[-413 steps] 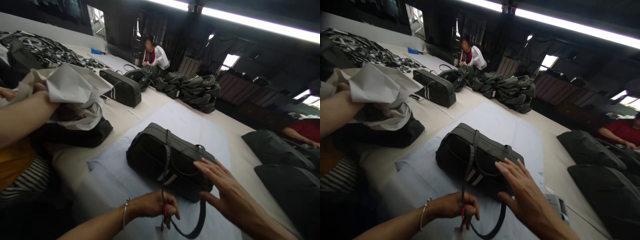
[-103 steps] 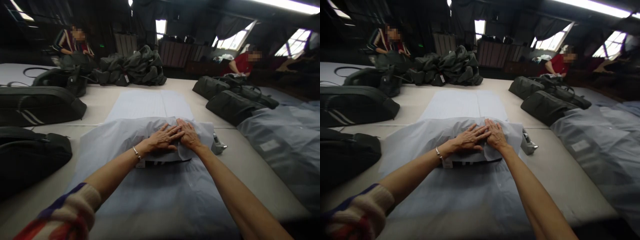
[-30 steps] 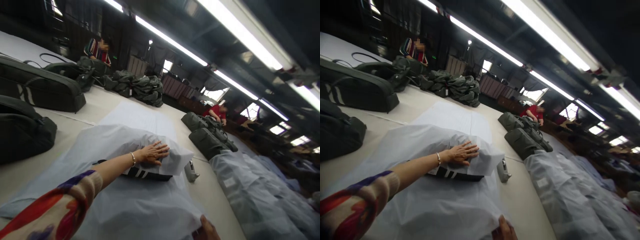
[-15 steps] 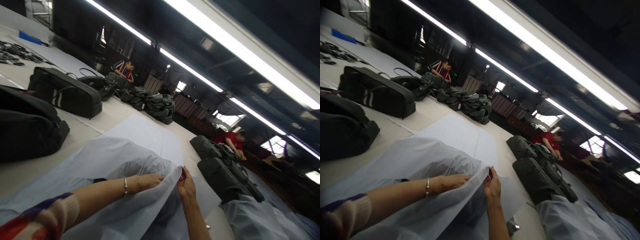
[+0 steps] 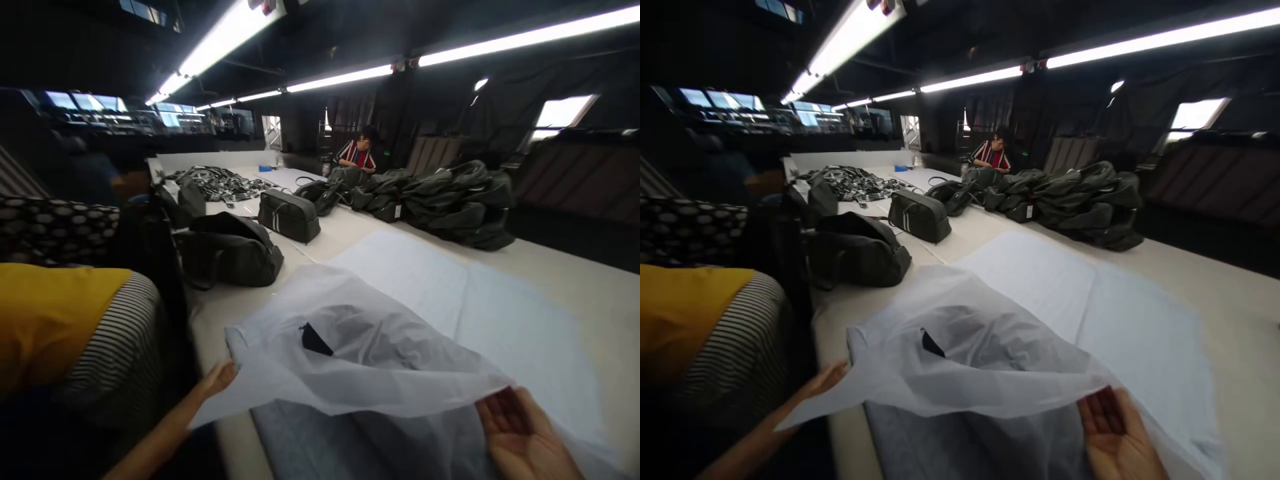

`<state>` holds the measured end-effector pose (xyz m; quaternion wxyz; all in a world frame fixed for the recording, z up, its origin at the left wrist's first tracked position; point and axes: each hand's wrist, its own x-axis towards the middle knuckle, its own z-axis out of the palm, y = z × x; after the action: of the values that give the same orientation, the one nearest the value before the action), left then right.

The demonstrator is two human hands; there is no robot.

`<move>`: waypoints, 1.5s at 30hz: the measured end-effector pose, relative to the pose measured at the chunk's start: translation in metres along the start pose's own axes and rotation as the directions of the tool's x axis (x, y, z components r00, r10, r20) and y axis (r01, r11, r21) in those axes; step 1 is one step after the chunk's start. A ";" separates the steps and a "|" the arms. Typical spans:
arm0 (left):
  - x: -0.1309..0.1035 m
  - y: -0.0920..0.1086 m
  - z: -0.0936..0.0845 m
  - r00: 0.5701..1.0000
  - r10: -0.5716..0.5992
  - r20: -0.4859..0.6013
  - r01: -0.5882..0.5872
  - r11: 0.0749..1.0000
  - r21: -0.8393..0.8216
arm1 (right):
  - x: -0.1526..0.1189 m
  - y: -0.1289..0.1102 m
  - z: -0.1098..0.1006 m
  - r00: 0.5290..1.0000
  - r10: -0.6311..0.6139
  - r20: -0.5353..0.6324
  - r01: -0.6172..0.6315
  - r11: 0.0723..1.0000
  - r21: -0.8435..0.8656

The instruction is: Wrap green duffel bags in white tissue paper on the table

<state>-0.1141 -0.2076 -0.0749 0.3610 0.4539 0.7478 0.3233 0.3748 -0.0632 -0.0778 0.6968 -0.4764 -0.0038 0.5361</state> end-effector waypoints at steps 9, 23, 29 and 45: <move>0.046 0.019 0.025 0.952 -0.214 0.218 0.305 0.676 -0.670 | -0.001 -0.003 0.001 0.996 -0.018 -0.090 0.015 0.999 -0.030; 0.109 0.023 0.006 0.715 0.678 0.170 -0.659 0.735 -0.159 | -0.004 -0.009 0.001 0.981 -0.104 -0.164 0.082 0.987 -0.136; 0.158 0.081 -0.004 0.909 0.416 0.001 -0.382 0.837 -0.392 | -0.021 -0.012 0.014 0.981 0.025 -0.191 -0.019 0.999 0.031; 0.134 0.242 0.113 0.144 0.977 0.157 -0.987 0.130 0.096 | -0.030 -0.004 0.025 0.981 -0.023 -0.195 0.044 0.994 0.104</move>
<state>0.0442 0.0237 0.0291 0.0408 0.8704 0.2836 0.4003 0.3521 -0.0688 -0.0462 0.7278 -0.4876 0.0848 0.4748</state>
